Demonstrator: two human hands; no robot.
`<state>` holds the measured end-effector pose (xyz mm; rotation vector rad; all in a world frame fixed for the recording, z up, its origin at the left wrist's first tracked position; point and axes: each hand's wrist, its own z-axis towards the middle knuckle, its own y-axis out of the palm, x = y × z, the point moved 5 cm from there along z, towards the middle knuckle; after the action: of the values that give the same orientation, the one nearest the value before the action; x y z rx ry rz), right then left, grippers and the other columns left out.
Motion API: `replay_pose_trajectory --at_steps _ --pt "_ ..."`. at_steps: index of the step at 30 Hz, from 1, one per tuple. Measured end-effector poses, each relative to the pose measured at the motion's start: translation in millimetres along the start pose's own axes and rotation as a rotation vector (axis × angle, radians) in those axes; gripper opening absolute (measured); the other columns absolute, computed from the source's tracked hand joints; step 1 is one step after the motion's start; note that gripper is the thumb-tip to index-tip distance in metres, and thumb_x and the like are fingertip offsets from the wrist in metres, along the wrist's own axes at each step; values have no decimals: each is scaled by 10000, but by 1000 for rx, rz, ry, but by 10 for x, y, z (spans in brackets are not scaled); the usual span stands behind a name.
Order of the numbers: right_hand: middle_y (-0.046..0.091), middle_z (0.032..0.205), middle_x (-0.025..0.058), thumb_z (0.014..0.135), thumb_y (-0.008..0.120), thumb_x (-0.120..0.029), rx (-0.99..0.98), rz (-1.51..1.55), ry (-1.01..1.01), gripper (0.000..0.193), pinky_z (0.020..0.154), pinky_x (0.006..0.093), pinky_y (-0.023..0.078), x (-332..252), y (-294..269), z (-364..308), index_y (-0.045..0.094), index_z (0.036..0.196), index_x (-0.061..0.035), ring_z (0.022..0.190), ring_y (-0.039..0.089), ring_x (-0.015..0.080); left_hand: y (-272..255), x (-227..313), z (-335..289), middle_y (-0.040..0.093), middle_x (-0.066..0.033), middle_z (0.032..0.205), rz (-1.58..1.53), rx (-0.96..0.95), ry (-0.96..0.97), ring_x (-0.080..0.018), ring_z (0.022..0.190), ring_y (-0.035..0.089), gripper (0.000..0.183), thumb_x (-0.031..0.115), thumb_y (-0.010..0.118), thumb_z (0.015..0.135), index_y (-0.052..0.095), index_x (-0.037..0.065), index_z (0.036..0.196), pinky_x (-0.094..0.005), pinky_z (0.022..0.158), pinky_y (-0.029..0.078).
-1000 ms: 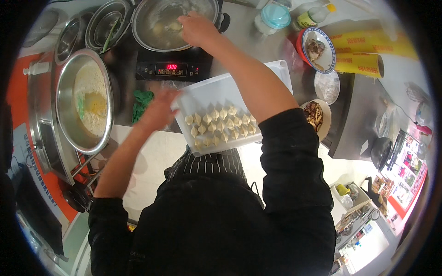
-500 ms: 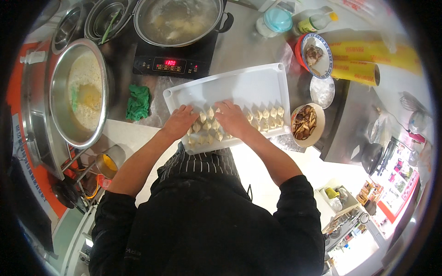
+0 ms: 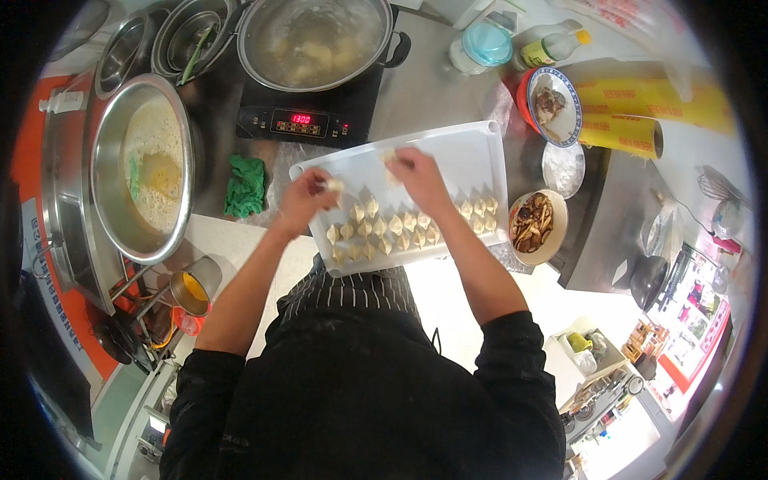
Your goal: The person places dumplings from a tray into a pot of boiling water and stirs them with a spatula. They then walk to a prep area, add chopped green onions and cooked meat to a bowl, and return to the stove to continue stirring the dumplings.
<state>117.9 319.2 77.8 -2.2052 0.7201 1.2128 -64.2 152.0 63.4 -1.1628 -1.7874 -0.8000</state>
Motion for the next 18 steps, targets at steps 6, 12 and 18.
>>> replay_pose_trajectory --at_steps 6,12,18 --pt "606 919 99 894 667 -205 228 -510 -670 201 755 351 490 -1517 172 1102 669 961 -15 833 609 267 -655 1357 841 674 -66 941 106 260 223 -124 793 643 283 127 683 887 591 -3 1120 -258 679 515" --pt "627 970 175 836 597 -142 296 -798 -863 159 798 463 499 -1737 480 1686 694 933 -61 932 612 373 -732 1952 1367 692 -151 1025 1017 409 527 -331 910 658 353 155 666 835 630 32 1164 -396 841 518" --pt "602 1108 147 825 692 -134 -7 -805 -978 207 867 442 491 -1091 259 459 628 1009 -62 1026 576 353 -172 1288 619 642 -154 1172 1041 162 460 -346 1157 567 400 167 688 804 636 72 1189 -427 1001 455"
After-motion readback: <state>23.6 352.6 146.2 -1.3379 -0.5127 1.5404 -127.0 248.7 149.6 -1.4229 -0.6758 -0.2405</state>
